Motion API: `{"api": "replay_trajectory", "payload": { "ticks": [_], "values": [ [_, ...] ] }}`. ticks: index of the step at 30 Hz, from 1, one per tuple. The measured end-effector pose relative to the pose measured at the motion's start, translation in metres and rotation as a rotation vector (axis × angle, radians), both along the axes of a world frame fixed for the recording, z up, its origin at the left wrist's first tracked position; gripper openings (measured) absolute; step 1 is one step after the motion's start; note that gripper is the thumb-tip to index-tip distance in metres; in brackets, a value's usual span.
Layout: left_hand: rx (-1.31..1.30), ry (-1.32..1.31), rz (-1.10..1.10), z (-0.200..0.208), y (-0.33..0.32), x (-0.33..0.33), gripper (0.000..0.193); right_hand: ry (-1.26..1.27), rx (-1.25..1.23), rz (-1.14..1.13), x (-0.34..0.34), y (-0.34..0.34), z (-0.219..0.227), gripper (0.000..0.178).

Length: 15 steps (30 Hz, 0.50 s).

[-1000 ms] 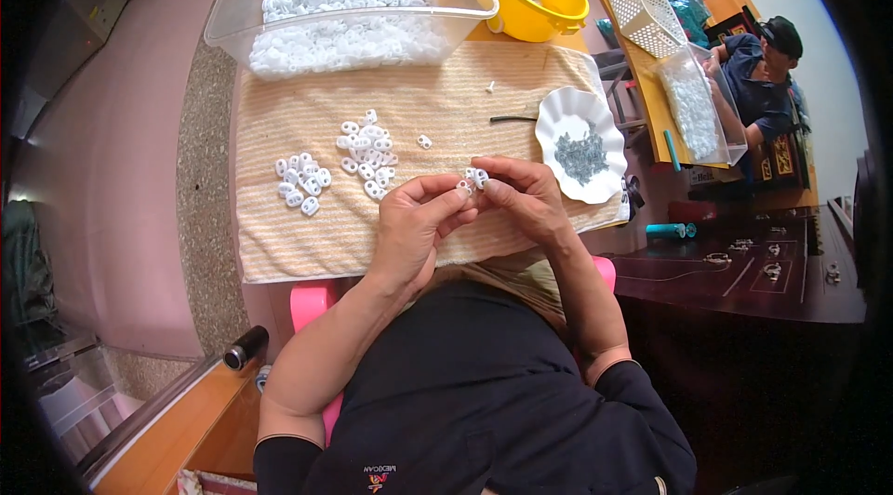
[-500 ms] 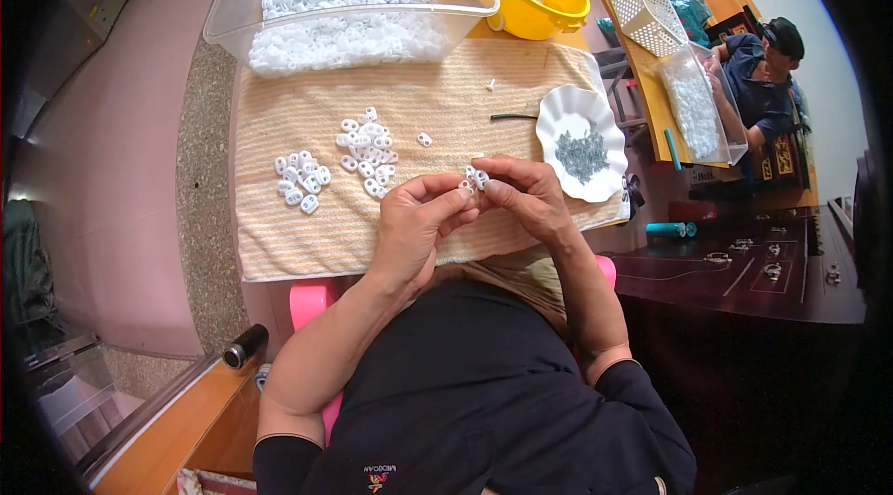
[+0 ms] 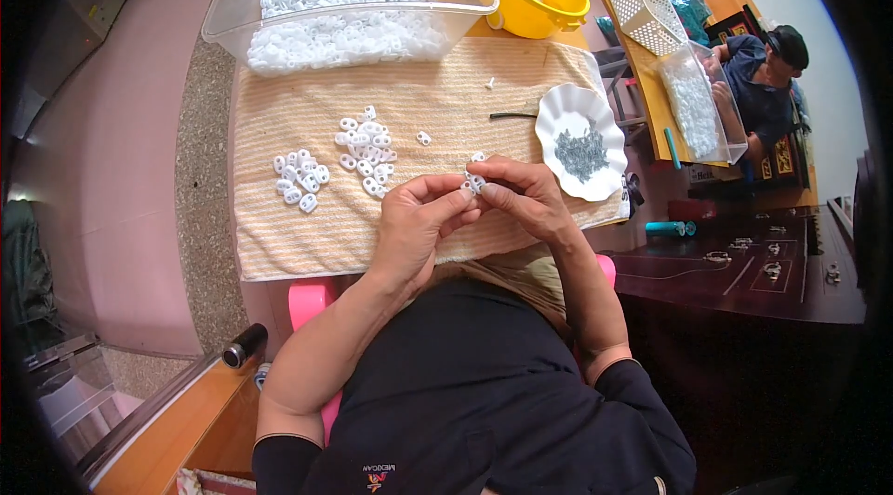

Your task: Assembling small white plastic rings into larger patterns using tweezers and metal pins.

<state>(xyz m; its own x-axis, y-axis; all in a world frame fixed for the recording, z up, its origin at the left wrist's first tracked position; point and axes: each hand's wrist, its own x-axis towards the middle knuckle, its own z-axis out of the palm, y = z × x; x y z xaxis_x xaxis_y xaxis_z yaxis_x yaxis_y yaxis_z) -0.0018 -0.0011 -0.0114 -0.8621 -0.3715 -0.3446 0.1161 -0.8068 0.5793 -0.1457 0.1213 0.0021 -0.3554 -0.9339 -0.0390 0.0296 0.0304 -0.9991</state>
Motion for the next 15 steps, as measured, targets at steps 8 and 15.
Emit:
{"api": "replay_trajectory", "payload": {
  "ticks": [8, 15],
  "values": [
    [-0.013, 0.005, -0.001, 0.0014, 0.0008, 0.0002, 0.014, 0.015, 0.046, -0.005, -0.0003, 0.0010, 0.0030, 0.027],
    [0.024, 0.006, -0.013, -0.0005, 0.0001, 0.0009, 0.015, 0.108, 0.059, -0.006, -0.0017, 0.0007, -0.0016, 0.026]
  ]
}}
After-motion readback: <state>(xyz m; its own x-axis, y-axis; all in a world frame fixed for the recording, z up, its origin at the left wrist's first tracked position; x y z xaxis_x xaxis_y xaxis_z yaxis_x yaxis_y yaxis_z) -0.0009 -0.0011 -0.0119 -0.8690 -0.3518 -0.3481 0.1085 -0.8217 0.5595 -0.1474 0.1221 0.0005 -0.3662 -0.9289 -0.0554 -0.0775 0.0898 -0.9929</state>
